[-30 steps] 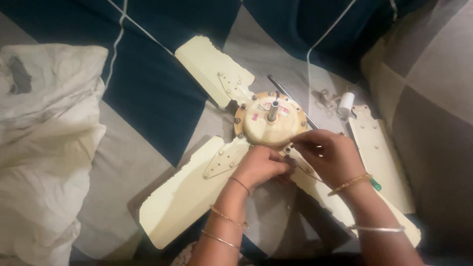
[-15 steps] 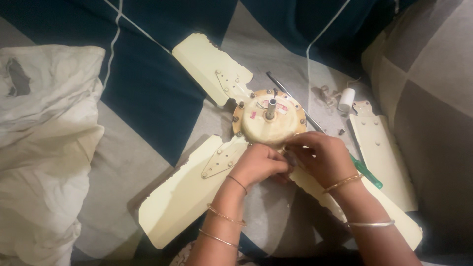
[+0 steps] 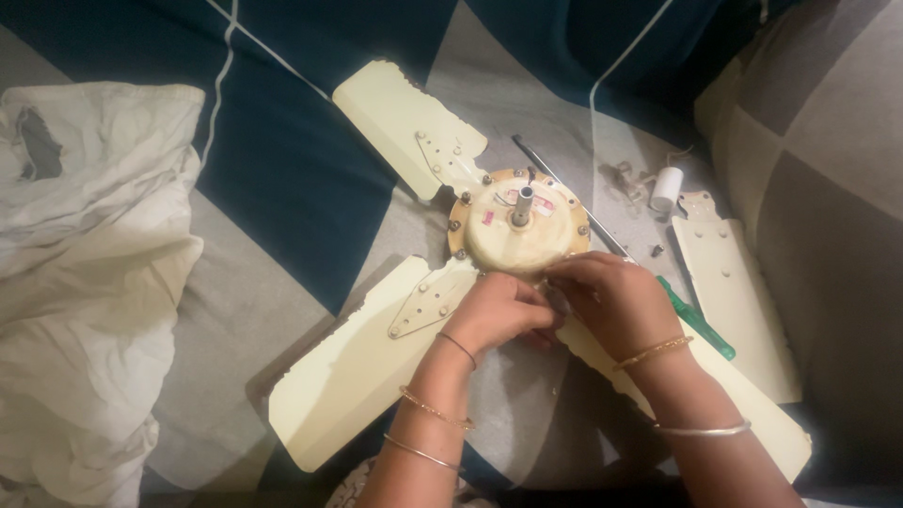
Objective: The person assembles an electric fan by attaching blades to the central hub using a screwdriver. They place each blade, insert screws, and tighten them in sequence, then handle a small plastic cap near the hub.
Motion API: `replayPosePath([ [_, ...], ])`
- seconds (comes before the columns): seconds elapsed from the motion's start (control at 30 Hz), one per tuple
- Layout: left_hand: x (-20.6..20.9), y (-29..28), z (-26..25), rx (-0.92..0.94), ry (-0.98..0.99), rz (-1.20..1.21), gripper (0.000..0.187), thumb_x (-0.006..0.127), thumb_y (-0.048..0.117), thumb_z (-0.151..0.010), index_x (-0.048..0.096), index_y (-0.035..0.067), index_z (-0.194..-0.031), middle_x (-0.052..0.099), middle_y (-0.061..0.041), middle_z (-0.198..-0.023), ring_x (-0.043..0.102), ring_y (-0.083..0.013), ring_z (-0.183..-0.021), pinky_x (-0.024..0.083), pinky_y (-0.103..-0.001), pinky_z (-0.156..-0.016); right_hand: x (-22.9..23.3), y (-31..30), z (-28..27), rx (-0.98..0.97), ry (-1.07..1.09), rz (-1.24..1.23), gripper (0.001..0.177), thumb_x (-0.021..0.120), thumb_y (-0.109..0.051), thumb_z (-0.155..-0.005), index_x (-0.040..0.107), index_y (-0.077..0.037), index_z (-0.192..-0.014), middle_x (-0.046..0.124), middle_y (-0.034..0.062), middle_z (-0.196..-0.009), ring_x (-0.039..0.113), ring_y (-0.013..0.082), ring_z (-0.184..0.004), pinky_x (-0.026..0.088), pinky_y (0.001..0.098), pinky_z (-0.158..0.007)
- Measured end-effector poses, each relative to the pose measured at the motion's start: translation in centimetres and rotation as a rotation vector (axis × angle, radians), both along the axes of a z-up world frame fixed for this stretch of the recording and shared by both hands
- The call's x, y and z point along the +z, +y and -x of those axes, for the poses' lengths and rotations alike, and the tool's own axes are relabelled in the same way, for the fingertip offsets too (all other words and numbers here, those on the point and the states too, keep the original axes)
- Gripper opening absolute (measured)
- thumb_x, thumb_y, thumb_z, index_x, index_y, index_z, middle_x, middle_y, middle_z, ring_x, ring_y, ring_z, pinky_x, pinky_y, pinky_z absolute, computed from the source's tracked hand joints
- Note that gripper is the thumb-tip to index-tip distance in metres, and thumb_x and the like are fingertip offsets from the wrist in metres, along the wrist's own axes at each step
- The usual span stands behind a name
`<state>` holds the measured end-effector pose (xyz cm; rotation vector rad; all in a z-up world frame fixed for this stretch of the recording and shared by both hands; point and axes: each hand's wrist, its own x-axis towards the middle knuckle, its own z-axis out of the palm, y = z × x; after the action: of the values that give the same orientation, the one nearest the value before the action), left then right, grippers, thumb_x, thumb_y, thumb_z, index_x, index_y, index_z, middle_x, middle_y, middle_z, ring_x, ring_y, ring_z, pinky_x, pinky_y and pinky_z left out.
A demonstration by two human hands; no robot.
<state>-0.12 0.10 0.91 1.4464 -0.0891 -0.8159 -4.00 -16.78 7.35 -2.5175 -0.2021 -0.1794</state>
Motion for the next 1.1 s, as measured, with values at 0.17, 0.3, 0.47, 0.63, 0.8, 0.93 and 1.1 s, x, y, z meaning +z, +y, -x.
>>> replayPosePath([
  [0.17, -0.13, 0.02, -0.04, 0.015, -0.005, 0.008, 0.015, 0.07, 0.003, -0.08, 0.074, -0.009, -0.088, 0.077, -0.016, -0.082, 0.077, -0.0221, -0.07, 0.063, -0.031, -0.066, -0.12, 0.11, 0.13, 0.037, -0.084, 0.052, 0.017, 0.073, -0.014, -0.084, 0.08, -0.013, -0.1, 0.077, 0.007, -0.099, 0.074, 0.0277, -0.087, 0.058, 0.0365, -0.076],
  [0.3, -0.33, 0.01, -0.03, 0.011, -0.009, 0.021, 0.015, 0.07, 0.002, -0.08, 0.074, -0.01, -0.088, 0.076, -0.017, -0.081, 0.077, -0.0224, -0.07, 0.064, -0.031, -0.066, -0.29, 0.11, 0.22, -0.001, -0.037, 0.079, 0.018, 0.074, -0.016, -0.083, 0.079, -0.013, -0.1, 0.076, 0.0083, -0.096, 0.072, 0.0296, -0.084, 0.058, 0.0384, -0.076],
  [0.47, -0.12, -0.02, 0.04, 0.019, 0.005, -0.01, 0.015, 0.071, 0.003, -0.08, 0.074, -0.008, -0.088, 0.077, -0.016, -0.082, 0.077, -0.0211, -0.07, 0.064, -0.031, -0.067, -0.57, 0.32, 0.22, 0.01, -0.082, 0.053, 0.017, 0.075, -0.016, -0.081, 0.079, -0.012, -0.097, 0.075, 0.0096, -0.094, 0.072, 0.0306, -0.085, 0.057, 0.0393, -0.076],
  [0.63, 0.22, 0.01, 0.04, 0.018, -0.014, -0.056, 0.015, 0.072, 0.005, -0.079, 0.075, -0.007, -0.088, 0.077, -0.015, -0.082, 0.076, -0.0203, -0.069, 0.061, -0.03, -0.069, -0.39, 0.66, 0.18, -0.019, -0.075, 0.095, 0.012, 0.077, -0.017, -0.081, 0.078, -0.011, -0.091, 0.075, 0.01, -0.092, 0.071, 0.0306, -0.084, 0.057, 0.0398, -0.077],
  [0.8, 0.1, 0.01, 0.11, 0.03, -0.013, -0.026, 0.016, 0.07, 0.003, -0.078, 0.075, -0.007, -0.088, 0.077, -0.016, -0.081, 0.076, -0.0215, -0.068, 0.061, -0.03, -0.067, 0.15, 0.64, 0.36, -0.051, 0.013, 0.035, 0.019, 0.077, -0.016, -0.08, 0.079, -0.01, -0.097, 0.074, 0.0111, -0.094, 0.071, 0.0296, -0.081, 0.057, 0.0393, -0.074],
  [0.93, -0.05, -0.03, 0.01, 0.025, 0.006, -0.002, 0.016, 0.069, 0.002, -0.079, 0.074, -0.009, -0.089, 0.076, -0.015, -0.083, 0.076, -0.0216, -0.068, 0.062, -0.03, -0.066, 0.21, 0.38, 0.38, 0.037, -0.073, 0.043, 0.021, 0.076, -0.017, -0.081, 0.079, -0.01, -0.1, 0.075, 0.0112, -0.094, 0.071, 0.0292, -0.083, 0.058, 0.0388, -0.075],
  [1.1, -0.11, -0.03, 0.11, 0.028, 0.006, 0.02, 0.016, 0.071, 0.003, -0.079, 0.074, -0.01, -0.089, 0.076, -0.016, -0.084, 0.076, -0.0211, -0.069, 0.062, -0.031, -0.065, -0.46, 0.04, 0.24, 0.038, -0.088, 0.062, 0.019, 0.076, -0.017, -0.082, 0.079, -0.01, -0.099, 0.074, 0.0112, -0.092, 0.071, 0.0307, -0.083, 0.057, 0.04, -0.075],
])
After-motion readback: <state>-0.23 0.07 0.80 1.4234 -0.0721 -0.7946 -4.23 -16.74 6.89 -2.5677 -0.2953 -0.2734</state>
